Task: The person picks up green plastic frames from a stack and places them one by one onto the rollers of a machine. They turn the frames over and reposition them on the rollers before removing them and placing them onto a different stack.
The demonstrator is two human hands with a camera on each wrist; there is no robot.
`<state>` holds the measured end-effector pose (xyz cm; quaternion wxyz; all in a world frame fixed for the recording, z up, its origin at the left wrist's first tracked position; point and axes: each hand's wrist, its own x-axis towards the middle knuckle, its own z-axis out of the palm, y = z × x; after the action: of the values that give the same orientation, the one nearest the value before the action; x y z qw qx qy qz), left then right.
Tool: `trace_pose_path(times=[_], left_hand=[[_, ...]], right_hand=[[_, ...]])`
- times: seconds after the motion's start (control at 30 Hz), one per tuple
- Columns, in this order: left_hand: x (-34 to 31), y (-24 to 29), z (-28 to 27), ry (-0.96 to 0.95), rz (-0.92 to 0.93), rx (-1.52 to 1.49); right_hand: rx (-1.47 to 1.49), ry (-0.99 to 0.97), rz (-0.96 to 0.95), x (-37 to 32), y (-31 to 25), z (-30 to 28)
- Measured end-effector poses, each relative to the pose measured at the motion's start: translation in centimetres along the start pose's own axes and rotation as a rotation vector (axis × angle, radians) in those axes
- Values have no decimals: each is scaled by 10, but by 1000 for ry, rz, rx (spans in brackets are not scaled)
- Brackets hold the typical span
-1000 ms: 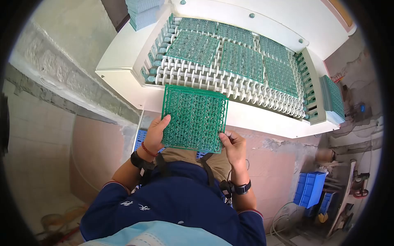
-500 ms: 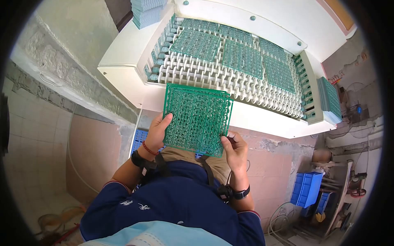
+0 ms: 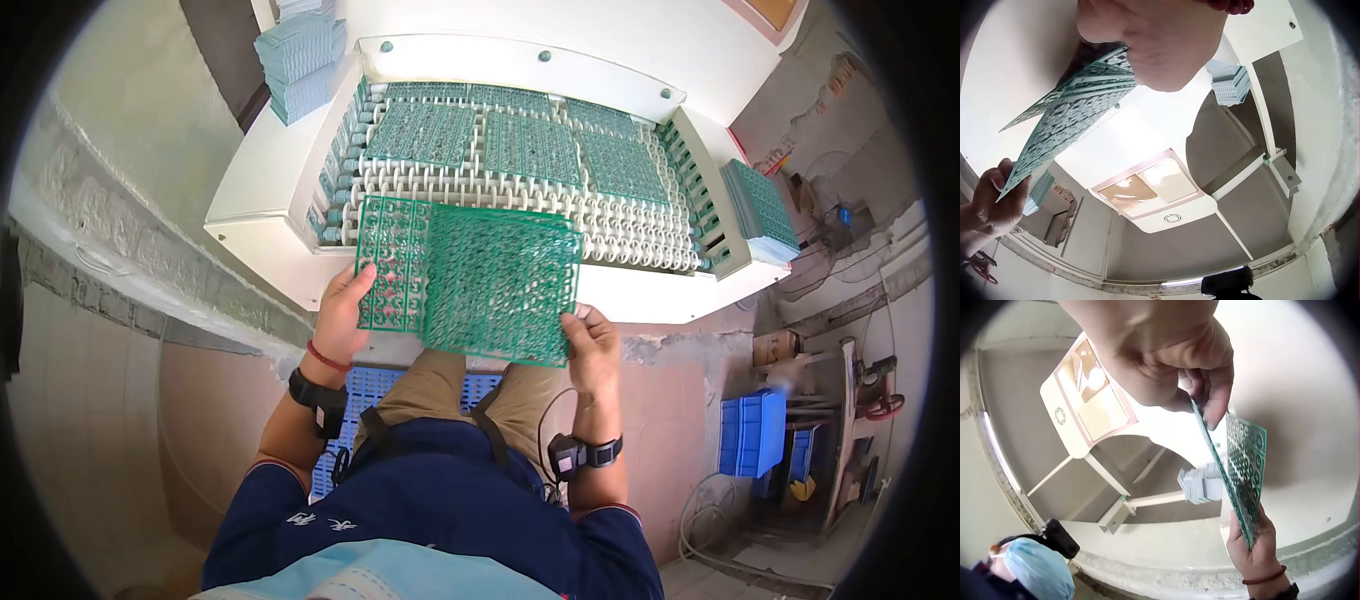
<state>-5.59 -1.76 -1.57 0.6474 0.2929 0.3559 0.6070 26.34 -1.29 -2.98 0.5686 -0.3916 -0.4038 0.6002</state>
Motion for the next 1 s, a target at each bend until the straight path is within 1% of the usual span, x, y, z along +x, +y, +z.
trace_pose_path(times=[0.03,0.1,0.13,0.2,0.23,0.27,0.3,0.33,0.37,0.43,0.47,0.5,0.57,0.63,0.67,0.7,0.77,0.8,0.83,0.9,0.93,0.97,1.0], left_hand=[[12,7,0,-9,6,2],[37,19,-1,-27,33,118],[54,19,-8,-36,36,119],[84,11,-24,217,520,1066],[79,18,-9,209,524,1067],[70,25,7,309,690,1396],[60,30,19,412,853,1725],[56,29,23,288,820,1677],[53,27,25,284,816,1680],[48,20,29,-100,922,1866],[52,10,19,-158,794,1902],[55,8,13,-172,801,1896],[62,7,4,-92,696,1956],[70,8,-1,-106,680,1967],[72,9,-2,-106,672,1983],[74,10,-1,-101,665,2001],[76,12,3,-115,657,1981],[75,13,5,-84,715,1973],[73,14,9,-54,772,1965],[60,16,18,-85,805,1939],[53,16,24,-111,836,1803],[47,15,31,-149,869,1663],[39,13,36,-187,831,1515]], right_hand=[[-37,19,-13,11,-6,-11],[-46,57,-26,35,-24,-19],[-44,74,0,49,-25,-27],[-234,102,38,75,-23,-45],[-349,120,55,85,-22,-53],[-344,127,50,91,-25,-63],[-445,165,59,95,-29,-68],[-551,200,69,96,-33,-73],[-530,223,62,95,-41,-76],[-505,250,66,94,-58,-96],[-487,269,46,97,-62,-112],[-469,291,20,100,-65,-133],[-551,405,-1,109,-70,-176],[-744,462,-4,104,-90,-190],[-775,466,-64,102,-95,-194],[-775,478,-64,101,-98,-199],[-913,539,-147,101,-102,-205],[-949,545,-126,94,-111,-195],[-943,550,-127,91,-111,-196],[-363,394,-154,80,-109,-201],[-257,395,-190,68,-112,-182],[-249,423,-200,60,-106,-169],[-155,413,-243,49,-100,-159]])
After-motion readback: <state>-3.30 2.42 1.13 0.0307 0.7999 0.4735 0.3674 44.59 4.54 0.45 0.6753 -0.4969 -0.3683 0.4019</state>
